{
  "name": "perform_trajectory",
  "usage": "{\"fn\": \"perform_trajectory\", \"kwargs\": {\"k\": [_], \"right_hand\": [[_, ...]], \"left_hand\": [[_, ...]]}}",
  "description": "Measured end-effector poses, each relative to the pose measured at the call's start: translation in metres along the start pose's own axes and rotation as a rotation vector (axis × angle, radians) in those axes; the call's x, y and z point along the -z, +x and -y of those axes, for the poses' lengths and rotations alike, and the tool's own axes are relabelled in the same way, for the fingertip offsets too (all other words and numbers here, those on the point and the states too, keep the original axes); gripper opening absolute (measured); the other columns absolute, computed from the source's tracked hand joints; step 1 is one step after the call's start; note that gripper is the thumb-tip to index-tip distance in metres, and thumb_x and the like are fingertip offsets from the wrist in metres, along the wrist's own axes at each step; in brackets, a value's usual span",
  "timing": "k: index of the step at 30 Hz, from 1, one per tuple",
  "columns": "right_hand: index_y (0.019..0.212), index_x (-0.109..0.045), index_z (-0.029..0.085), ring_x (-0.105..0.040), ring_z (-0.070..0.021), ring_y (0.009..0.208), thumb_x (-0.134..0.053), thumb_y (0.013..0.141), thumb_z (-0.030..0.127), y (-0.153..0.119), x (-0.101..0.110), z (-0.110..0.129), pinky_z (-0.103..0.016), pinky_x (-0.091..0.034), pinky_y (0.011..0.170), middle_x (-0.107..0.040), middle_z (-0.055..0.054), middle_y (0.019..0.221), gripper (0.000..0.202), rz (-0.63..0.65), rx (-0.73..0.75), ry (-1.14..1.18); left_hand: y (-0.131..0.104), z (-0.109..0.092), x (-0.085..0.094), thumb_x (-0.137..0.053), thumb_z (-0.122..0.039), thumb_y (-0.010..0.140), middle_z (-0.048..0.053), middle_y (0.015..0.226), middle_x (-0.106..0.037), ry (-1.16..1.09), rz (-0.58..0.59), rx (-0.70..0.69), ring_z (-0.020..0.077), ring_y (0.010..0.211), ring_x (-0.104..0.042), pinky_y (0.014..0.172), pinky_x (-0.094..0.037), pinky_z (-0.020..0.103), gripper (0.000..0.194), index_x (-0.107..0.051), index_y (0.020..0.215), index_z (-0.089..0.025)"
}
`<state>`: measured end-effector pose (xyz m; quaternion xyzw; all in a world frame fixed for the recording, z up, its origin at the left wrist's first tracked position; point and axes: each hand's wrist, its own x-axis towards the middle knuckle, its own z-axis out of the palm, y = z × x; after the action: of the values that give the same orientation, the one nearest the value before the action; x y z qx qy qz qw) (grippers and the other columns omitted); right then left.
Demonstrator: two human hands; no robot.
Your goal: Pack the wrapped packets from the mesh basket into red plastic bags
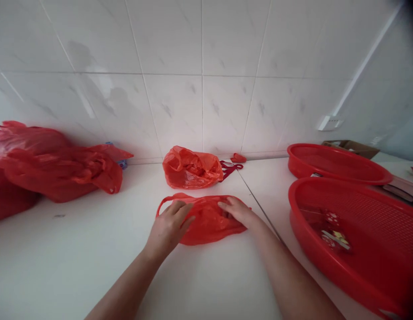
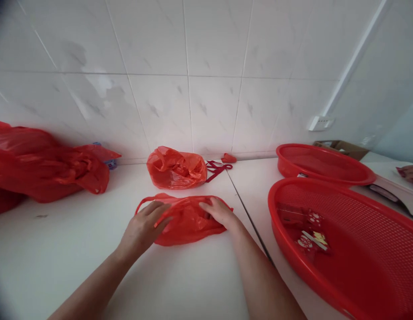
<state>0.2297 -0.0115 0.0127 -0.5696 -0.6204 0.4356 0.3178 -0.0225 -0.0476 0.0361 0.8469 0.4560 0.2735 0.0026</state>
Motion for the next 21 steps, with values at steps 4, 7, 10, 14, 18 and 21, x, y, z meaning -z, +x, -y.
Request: {"fn": "perform_trajectory", "kwargs": {"k": [4, 7, 10, 14, 18, 21], "right_hand": [[0.099, -0.056, 0.019, -0.06, -0.0176, 0.086, -0.058, 0.076, 0.053, -0.002, -0.007, 0.005, -0.028, -0.044, 0.07, -0.064, -0.005, 0.098, 0.041, -0.088, 0.069, -0.15], [0.106, -0.053, 0.019, -0.06, -0.0145, 0.069, -0.057, 0.079, 0.048, -0.001, -0.007, 0.003, -0.026, -0.044, 0.062, -0.065, -0.003, 0.082, 0.041, -0.068, 0.031, -0.162], [0.108, -0.051, 0.016, -0.051, -0.0107, 0.044, -0.051, 0.083, 0.044, 0.005, -0.003, -0.002, -0.024, -0.039, 0.047, -0.059, 0.002, 0.06, 0.038, -0.105, -0.098, -0.155], [0.101, -0.056, 0.017, -0.058, -0.0141, 0.056, -0.05, 0.084, 0.038, 0.009, 0.0, -0.002, -0.026, -0.043, 0.056, -0.063, -0.002, 0.07, 0.028, -0.255, -0.098, -0.294], [0.104, -0.061, 0.021, -0.06, -0.0206, 0.097, -0.053, 0.084, 0.035, -0.002, -0.005, 0.013, -0.031, -0.043, 0.083, -0.066, -0.007, 0.099, 0.026, -0.348, 0.061, -0.522], [0.11, -0.061, 0.025, -0.057, -0.0205, 0.101, -0.055, 0.083, 0.042, -0.014, -0.012, 0.026, -0.032, -0.041, 0.087, -0.064, -0.005, 0.104, 0.032, -0.285, 0.165, -0.544]], "left_hand": [[0.001, -0.026, -0.008, -0.059, -0.035, 0.081, 0.01, 0.125, -0.056, -0.091, 0.091, -0.26, 0.0267, 0.112, -0.051, 0.092, -0.043, 0.041, 0.044, -0.053, 0.124, -0.023], [0.0, -0.039, -0.013, -0.059, -0.028, 0.08, 0.006, 0.112, -0.063, -0.202, 0.334, -0.296, 0.0239, 0.1, -0.057, 0.083, -0.047, 0.036, 0.028, -0.062, 0.108, -0.024], [-0.004, -0.047, -0.014, -0.05, -0.016, 0.083, 0.001, 0.085, -0.066, -0.361, 0.488, -0.3, 0.0161, 0.08, -0.06, 0.071, -0.047, 0.027, 0.017, -0.066, 0.085, -0.022], [-0.008, -0.049, -0.012, -0.051, -0.02, 0.083, 0.001, 0.089, -0.067, -0.406, 0.447, -0.254, 0.0167, 0.08, -0.061, 0.07, -0.048, 0.027, 0.018, -0.064, 0.096, -0.023], [-0.006, -0.039, -0.012, -0.044, -0.024, 0.089, 0.007, 0.108, -0.064, -0.187, 0.142, -0.251, 0.0208, 0.095, -0.059, 0.082, -0.048, 0.035, 0.025, -0.06, 0.108, -0.022], [-0.001, -0.027, -0.01, -0.045, -0.024, 0.088, 0.01, 0.126, -0.055, 0.029, -0.063, -0.158, 0.0275, 0.117, -0.048, 0.096, -0.04, 0.045, 0.026, -0.06, 0.11, -0.024]]}}
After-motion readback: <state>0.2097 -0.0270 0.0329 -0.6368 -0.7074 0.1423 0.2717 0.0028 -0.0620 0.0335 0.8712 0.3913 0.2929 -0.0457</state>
